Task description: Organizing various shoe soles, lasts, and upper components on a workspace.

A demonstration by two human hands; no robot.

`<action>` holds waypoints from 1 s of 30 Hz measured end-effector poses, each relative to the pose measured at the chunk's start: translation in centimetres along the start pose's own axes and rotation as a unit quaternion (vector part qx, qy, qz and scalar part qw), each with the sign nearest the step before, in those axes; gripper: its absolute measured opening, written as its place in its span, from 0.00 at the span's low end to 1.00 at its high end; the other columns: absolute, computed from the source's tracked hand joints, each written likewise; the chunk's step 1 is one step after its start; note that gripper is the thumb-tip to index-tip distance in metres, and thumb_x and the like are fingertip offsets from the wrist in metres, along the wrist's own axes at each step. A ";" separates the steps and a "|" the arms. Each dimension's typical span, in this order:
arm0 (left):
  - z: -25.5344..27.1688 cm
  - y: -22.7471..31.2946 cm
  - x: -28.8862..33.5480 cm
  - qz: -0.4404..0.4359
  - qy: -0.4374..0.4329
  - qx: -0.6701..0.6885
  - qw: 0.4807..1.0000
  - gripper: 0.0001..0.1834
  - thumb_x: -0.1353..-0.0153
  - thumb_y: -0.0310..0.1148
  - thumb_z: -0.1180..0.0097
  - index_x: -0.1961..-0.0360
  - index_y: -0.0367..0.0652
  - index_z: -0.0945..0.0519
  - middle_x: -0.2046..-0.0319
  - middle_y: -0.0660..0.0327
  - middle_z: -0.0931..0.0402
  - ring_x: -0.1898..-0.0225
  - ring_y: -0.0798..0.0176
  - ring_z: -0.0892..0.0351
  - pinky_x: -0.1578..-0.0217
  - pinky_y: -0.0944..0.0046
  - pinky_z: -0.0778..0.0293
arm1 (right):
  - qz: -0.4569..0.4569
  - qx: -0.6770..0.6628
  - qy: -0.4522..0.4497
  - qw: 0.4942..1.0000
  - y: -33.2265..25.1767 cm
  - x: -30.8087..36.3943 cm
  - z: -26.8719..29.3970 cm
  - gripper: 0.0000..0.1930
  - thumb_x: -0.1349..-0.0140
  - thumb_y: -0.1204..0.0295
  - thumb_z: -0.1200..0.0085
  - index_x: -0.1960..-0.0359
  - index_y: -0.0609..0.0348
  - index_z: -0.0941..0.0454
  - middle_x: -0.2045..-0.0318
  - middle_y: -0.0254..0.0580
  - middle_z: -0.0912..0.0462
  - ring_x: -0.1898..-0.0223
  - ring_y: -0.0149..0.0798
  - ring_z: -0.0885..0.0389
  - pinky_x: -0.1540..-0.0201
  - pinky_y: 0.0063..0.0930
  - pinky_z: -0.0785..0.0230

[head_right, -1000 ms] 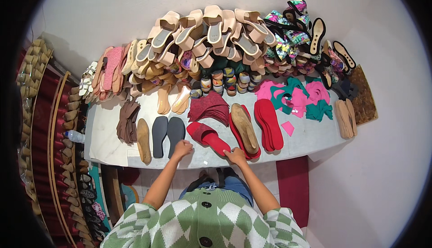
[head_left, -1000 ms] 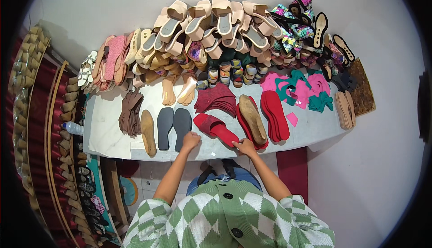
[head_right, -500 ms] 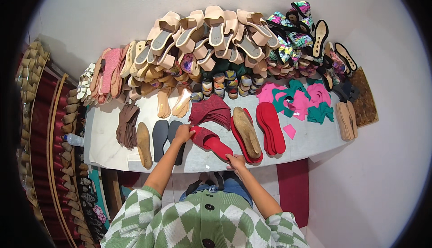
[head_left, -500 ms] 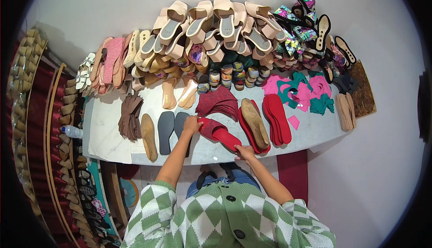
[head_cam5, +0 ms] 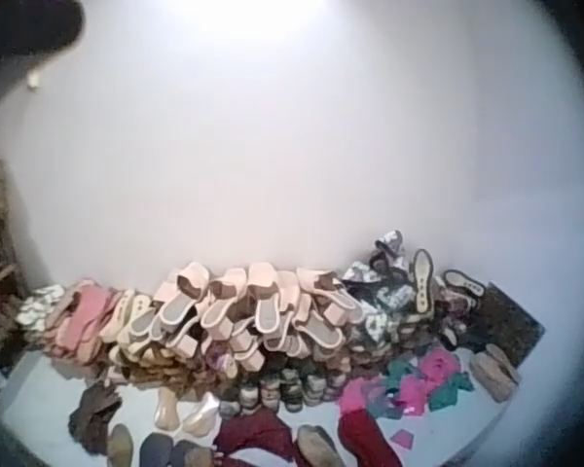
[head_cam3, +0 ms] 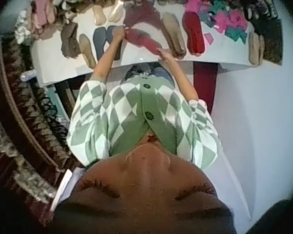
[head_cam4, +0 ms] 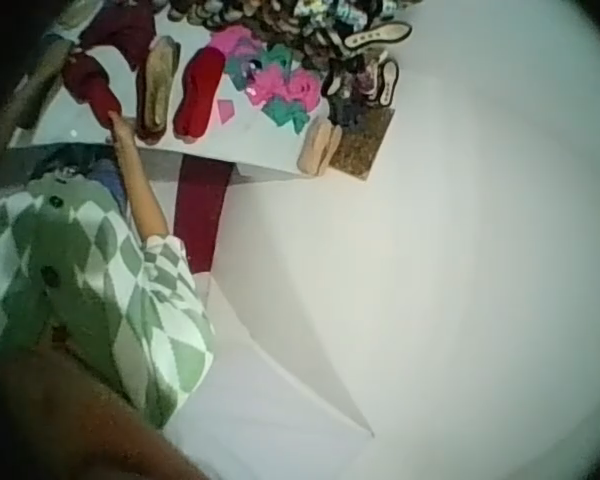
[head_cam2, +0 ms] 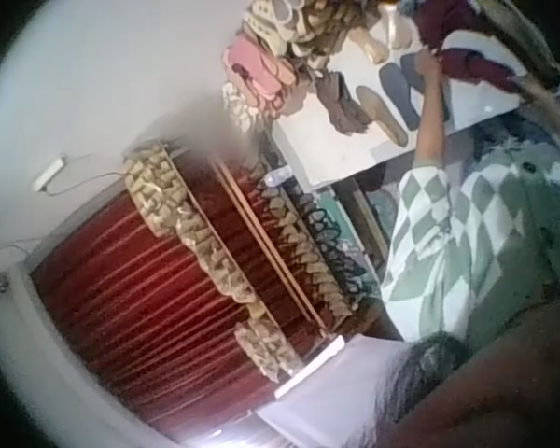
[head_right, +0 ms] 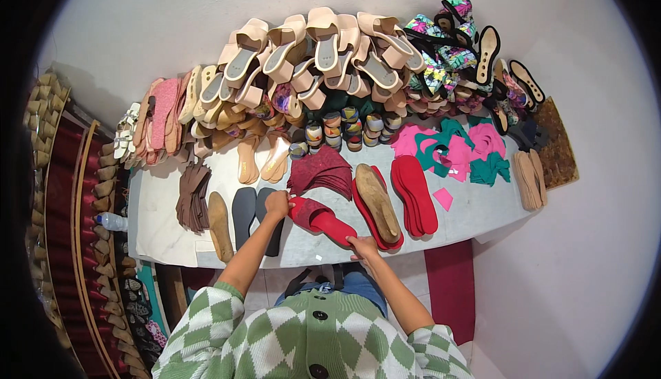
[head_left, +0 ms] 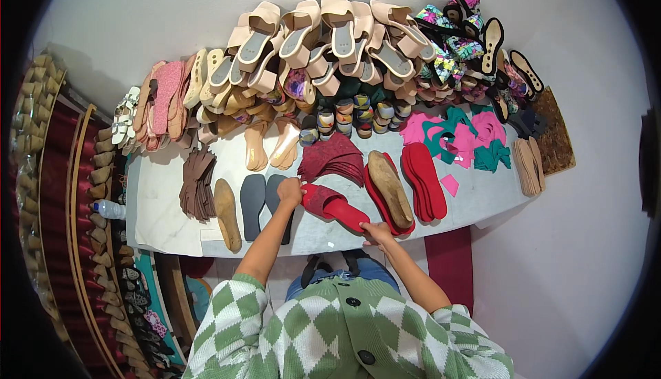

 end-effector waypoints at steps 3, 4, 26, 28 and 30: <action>-0.1 0.3 0.6 0.010 0.036 -0.016 0.999 0.14 0.58 0.39 0.32 0.72 0.44 0.19 0.70 0.53 0.20 0.64 0.51 0.20 0.63 0.56 0.26 | 0.007 -0.031 -0.004 1.000 0.0 0.5 0.1 0.19 0.53 0.60 0.35 0.67 0.62 0.23 0.75 0.34 0.25 0.75 0.30 0.25 0.71 0.31 0.23; -0.5 -0.5 0.5 0.006 0.063 -0.022 0.998 0.15 0.60 0.40 0.31 0.73 0.44 0.19 0.72 0.53 0.21 0.66 0.50 0.21 0.65 0.55 0.27 | 0.008 -0.025 -0.011 1.000 -0.4 1.0 -0.4 0.19 0.53 0.60 0.35 0.67 0.62 0.23 0.75 0.34 0.25 0.75 0.30 0.25 0.71 0.31 0.23; 3.4 -7.7 11.4 0.213 -0.092 0.681 0.694 0.18 0.49 0.37 0.36 0.58 0.44 0.25 0.71 0.70 0.23 0.76 0.78 0.29 0.80 0.79 0.37 | 0.119 -0.051 -0.167 0.977 -7.4 2.5 -1.5 0.14 0.50 0.65 0.36 0.69 0.61 0.24 0.78 0.32 0.23 0.78 0.24 0.27 0.73 0.15 0.33; 3.3 -8.5 14.2 0.262 -0.043 0.698 0.665 0.16 0.48 0.35 0.37 0.59 0.45 0.26 0.73 0.70 0.24 0.76 0.78 0.29 0.81 0.80 0.38 | 0.107 -0.002 -0.185 0.977 -8.5 2.4 -2.8 0.15 0.50 0.65 0.36 0.68 0.62 0.24 0.78 0.32 0.23 0.78 0.24 0.26 0.72 0.16 0.32; 3.3 -10.2 17.0 0.248 0.000 0.722 0.646 0.16 0.49 0.35 0.35 0.61 0.46 0.25 0.71 0.69 0.24 0.76 0.77 0.28 0.79 0.79 0.36 | 0.119 0.029 -0.224 0.967 -10.2 1.9 -4.8 0.15 0.50 0.65 0.36 0.68 0.64 0.24 0.78 0.34 0.22 0.77 0.26 0.24 0.71 0.18 0.29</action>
Point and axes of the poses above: each hand's wrist, its own x-axis away from the middle knuckle, its own z-axis out of the back of the hand, y = z × x, the point moved 2 cm from there along -x, towards the middle knuckle
